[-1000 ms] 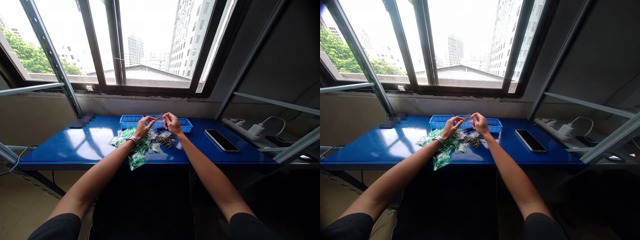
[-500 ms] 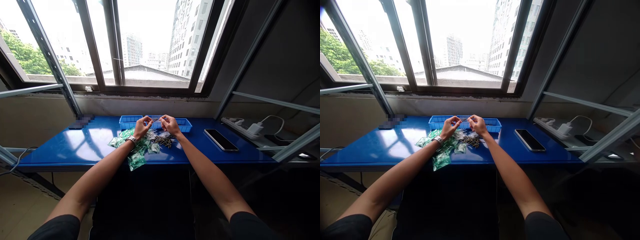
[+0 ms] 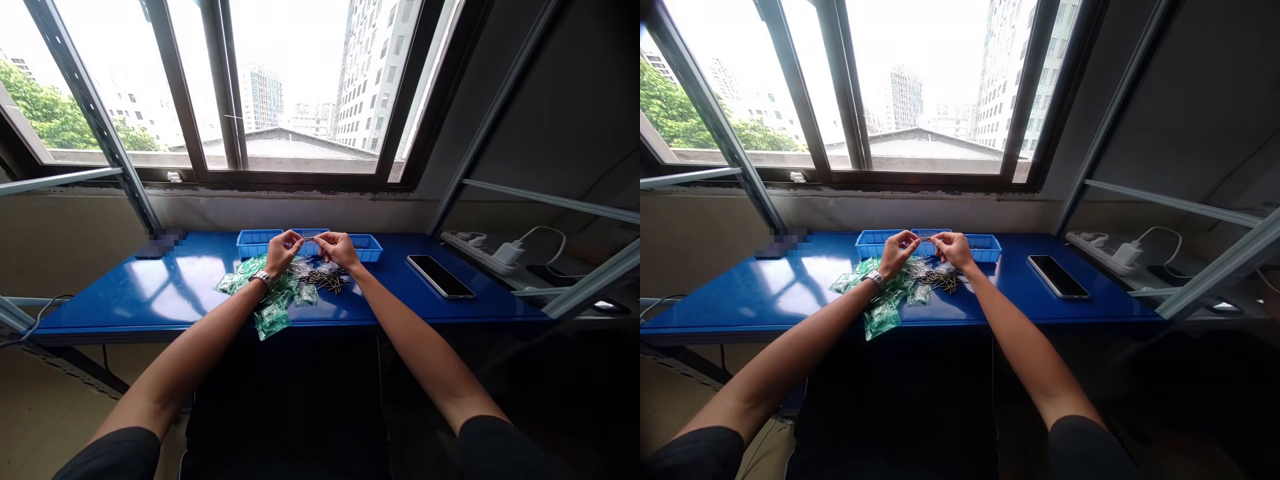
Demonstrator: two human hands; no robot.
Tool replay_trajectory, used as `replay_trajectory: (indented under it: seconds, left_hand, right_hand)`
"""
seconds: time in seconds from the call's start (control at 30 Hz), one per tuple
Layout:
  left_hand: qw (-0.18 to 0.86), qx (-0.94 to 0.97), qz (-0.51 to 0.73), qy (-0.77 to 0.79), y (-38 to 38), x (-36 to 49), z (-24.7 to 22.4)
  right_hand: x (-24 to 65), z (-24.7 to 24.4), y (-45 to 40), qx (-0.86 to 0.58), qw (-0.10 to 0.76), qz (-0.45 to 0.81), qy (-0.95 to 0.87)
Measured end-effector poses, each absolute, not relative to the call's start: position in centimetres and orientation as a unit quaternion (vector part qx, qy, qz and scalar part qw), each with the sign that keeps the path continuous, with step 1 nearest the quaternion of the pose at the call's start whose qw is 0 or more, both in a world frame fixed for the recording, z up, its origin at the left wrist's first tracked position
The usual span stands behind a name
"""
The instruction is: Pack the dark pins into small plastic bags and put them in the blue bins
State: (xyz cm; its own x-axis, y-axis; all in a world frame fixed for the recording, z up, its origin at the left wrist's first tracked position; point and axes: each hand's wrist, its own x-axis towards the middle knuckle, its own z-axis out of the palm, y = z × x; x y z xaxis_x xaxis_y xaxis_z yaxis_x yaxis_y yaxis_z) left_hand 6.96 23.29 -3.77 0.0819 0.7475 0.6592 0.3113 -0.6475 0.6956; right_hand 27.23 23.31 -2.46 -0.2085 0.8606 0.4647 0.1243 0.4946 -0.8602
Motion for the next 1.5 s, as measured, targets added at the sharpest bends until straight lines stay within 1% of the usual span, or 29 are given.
replay_trajectory:
  seconds: [0.13,0.23,0.4,0.5,0.83,1.0,1.07,1.27,1.37,1.5]
  left_hand:
    - [0.181,0.712,0.568,0.371,23.3,7.0,-3.9]
    - [0.174,0.714,0.574,0.362,23.1,7.0,-3.8]
    - [0.110,0.716,0.589,0.358,22.7,6.9,-3.4]
    - [0.113,0.722,0.585,0.351,22.6,6.9,-3.3]
    - [0.124,0.730,0.575,0.350,22.8,6.8,-3.4]
    - [0.112,0.728,0.568,0.366,22.8,6.8,-3.3]
    - [0.132,0.727,0.564,0.368,22.8,6.9,-3.3]
    - [0.259,0.706,0.550,0.363,22.9,7.0,-3.4]
    - [0.281,0.696,0.552,0.363,23.0,6.9,-3.4]
    - [0.275,0.697,0.553,0.366,23.1,6.9,-3.4]
  right_hand:
    - [27.2,-2.5,23.3,-0.361,0.521,0.357,-0.686]
    - [27.1,-2.3,22.8,-0.364,0.529,0.317,-0.698]
    - [26.9,-2.2,22.3,-0.373,0.537,0.246,-0.715]
    - [26.9,-2.3,22.3,-0.370,0.537,0.229,-0.722]
    - [27.0,-2.2,22.4,-0.373,0.537,0.220,-0.724]
    - [27.0,-2.1,22.2,-0.376,0.535,0.229,-0.722]
    - [27.0,-2.0,22.2,-0.381,0.530,0.232,-0.721]
    - [26.9,-2.2,22.5,-0.387,0.506,0.270,-0.722]
    - [26.9,-2.2,22.5,-0.398,0.498,0.275,-0.720]
    - [26.8,-2.1,22.3,-0.406,0.492,0.264,-0.723]
